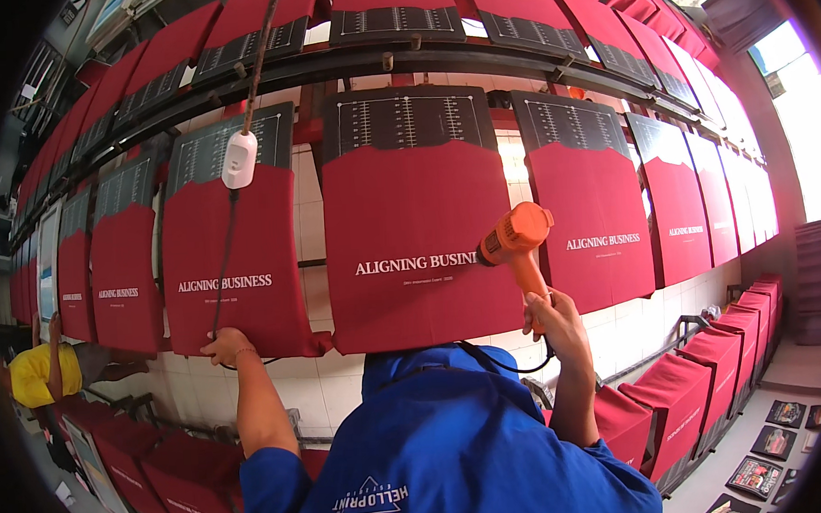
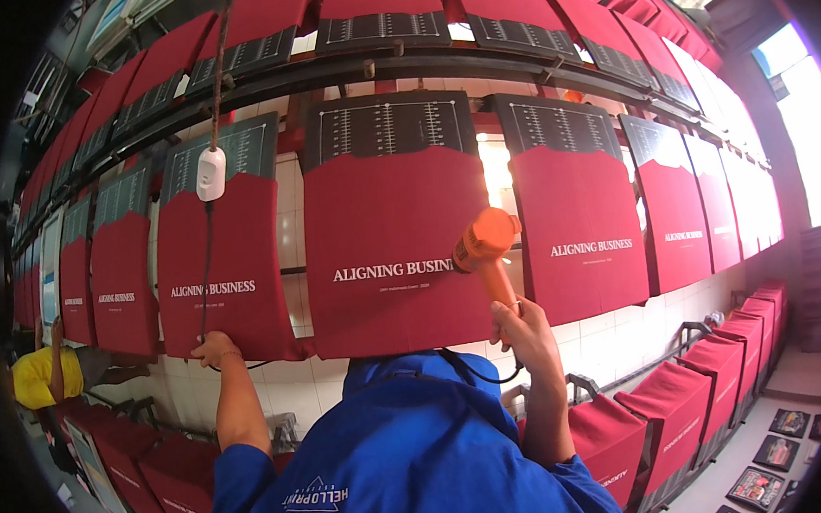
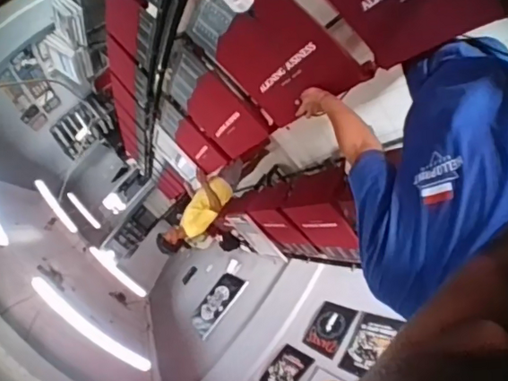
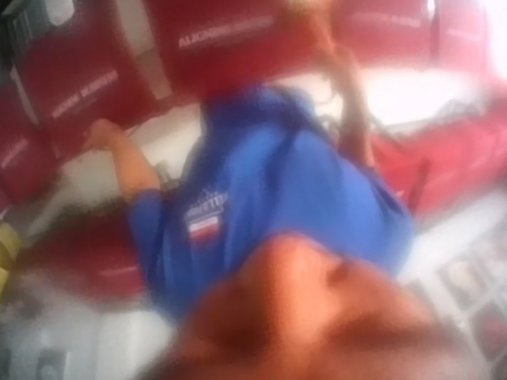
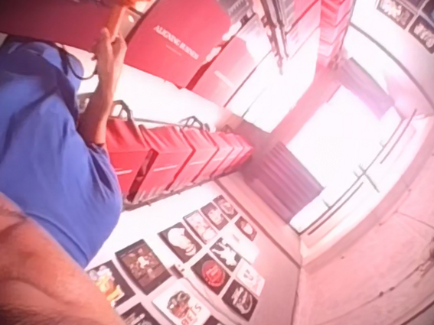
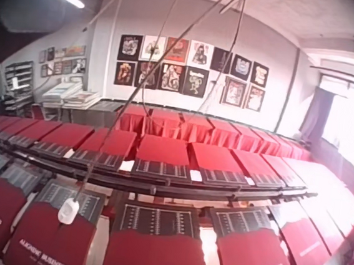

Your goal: The person uses a heat gun to dry ink on garments positioned on a screen-printing rack.

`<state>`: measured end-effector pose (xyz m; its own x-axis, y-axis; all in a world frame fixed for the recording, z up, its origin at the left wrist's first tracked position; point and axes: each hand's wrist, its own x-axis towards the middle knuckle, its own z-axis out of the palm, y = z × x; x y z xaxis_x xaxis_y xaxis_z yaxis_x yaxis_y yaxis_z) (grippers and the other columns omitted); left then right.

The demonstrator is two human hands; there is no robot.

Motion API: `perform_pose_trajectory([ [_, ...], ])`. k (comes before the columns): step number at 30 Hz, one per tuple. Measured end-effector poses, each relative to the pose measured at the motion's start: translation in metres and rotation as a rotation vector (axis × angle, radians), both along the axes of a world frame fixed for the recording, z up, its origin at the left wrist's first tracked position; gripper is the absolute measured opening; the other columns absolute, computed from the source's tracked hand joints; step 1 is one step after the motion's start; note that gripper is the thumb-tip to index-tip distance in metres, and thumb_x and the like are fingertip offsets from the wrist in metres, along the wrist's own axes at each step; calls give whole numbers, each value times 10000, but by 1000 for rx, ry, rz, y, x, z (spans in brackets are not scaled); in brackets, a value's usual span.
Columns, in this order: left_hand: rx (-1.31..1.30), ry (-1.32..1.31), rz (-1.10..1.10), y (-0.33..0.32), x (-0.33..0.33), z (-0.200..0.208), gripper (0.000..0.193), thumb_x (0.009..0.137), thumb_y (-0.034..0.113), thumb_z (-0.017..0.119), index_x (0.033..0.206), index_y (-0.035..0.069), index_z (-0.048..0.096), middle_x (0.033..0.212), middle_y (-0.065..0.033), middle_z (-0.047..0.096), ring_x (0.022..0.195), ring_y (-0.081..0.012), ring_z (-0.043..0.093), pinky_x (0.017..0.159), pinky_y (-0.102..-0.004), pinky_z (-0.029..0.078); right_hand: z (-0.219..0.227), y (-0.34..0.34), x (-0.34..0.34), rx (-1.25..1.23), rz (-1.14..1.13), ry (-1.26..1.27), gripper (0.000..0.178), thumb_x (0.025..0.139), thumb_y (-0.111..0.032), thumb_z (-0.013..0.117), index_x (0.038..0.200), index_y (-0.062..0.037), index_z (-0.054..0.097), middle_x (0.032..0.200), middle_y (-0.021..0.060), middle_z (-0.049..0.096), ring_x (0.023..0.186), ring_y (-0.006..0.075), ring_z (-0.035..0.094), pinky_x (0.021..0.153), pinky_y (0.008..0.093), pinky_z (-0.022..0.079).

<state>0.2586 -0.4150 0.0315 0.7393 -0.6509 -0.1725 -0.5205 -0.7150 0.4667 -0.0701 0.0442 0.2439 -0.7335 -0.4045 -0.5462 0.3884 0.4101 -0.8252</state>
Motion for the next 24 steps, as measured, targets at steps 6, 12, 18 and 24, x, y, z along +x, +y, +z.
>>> perform_pose_trajectory([
  [6,-5,23,10,0,0,0,594,1037,426,321,1512,84,226,1403,-274,353,1197,-476,521,947,-573,494,-5,-2,-2,-21,37,-17,275,950,-293,597,903,-24,564,677,18,567,575,96,589,478,231,442],
  [12,-18,17,20,0,3,0,594,1037,426,324,1511,82,228,1405,-268,353,1203,-473,518,948,-574,496,-5,-10,0,11,55,-8,265,949,-287,600,881,-35,558,683,15,575,567,92,588,467,223,435],
  [18,-16,44,7,4,-4,9,576,1042,404,333,1501,71,232,1398,-272,348,1221,-470,499,956,-572,500,-9,-13,0,13,107,-7,280,946,-300,615,890,-31,563,684,16,576,568,90,589,473,224,430],
  [24,-19,31,15,1,-1,4,579,1042,414,337,1501,73,248,1398,-271,351,1208,-467,510,947,-568,502,-10,-21,4,15,110,30,294,946,-318,613,913,-29,570,695,16,582,571,89,587,480,227,431],
])
